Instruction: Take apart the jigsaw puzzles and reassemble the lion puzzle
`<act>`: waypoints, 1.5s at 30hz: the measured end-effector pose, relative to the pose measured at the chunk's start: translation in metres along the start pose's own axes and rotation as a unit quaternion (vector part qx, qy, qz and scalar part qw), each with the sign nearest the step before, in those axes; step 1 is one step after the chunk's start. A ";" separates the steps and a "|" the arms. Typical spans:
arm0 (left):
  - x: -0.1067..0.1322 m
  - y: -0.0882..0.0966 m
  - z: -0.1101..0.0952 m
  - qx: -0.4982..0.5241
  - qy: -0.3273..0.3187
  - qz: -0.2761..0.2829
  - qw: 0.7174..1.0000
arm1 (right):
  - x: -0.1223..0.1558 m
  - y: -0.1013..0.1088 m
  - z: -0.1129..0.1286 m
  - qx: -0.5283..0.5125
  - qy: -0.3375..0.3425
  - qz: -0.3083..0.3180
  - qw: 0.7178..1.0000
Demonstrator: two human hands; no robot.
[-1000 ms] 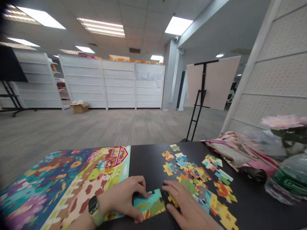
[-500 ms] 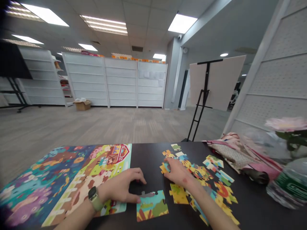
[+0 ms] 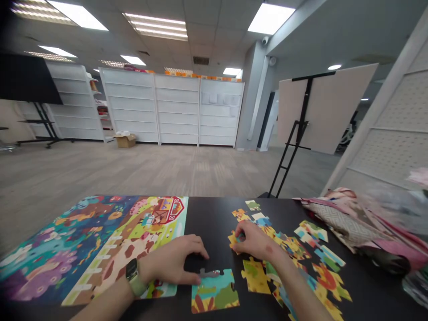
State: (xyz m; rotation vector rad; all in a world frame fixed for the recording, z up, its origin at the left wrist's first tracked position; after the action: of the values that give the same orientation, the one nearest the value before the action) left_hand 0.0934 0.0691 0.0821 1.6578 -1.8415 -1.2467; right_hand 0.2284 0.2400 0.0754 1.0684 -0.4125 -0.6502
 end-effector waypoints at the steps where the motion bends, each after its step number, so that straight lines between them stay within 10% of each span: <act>1: 0.000 0.000 0.000 -0.001 0.005 0.000 1.000 | 0.000 0.000 0.000 -0.010 0.007 -0.005 1.000; 24: -0.003 -0.007 -0.005 -0.007 0.035 -0.002 0.999 | 0.008 -0.011 0.015 -0.110 0.040 0.043 0.992; 32: -0.002 -0.001 0.015 0.152 0.136 -0.085 0.975 | 0.018 -0.035 0.061 -0.418 0.033 0.083 0.904; 45: -0.003 0.001 0.017 0.189 0.141 -0.066 0.969 | 0.018 -0.040 0.059 -0.374 0.058 0.083 0.922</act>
State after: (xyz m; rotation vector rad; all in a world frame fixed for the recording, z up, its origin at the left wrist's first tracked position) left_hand 0.0809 0.0783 0.0743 2.0637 -1.8942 -0.6807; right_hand 0.1944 0.1755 0.0649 0.3319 -0.1206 -0.5208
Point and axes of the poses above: each hand's wrist, its own x-axis away from the middle knuckle, its own y-axis out of the back of the hand, z = x × y, the point moved 8 cm from there along -x, towards the middle knuckle, and after that the axes turned 5 degrees about -z, right-handed, at the moved point
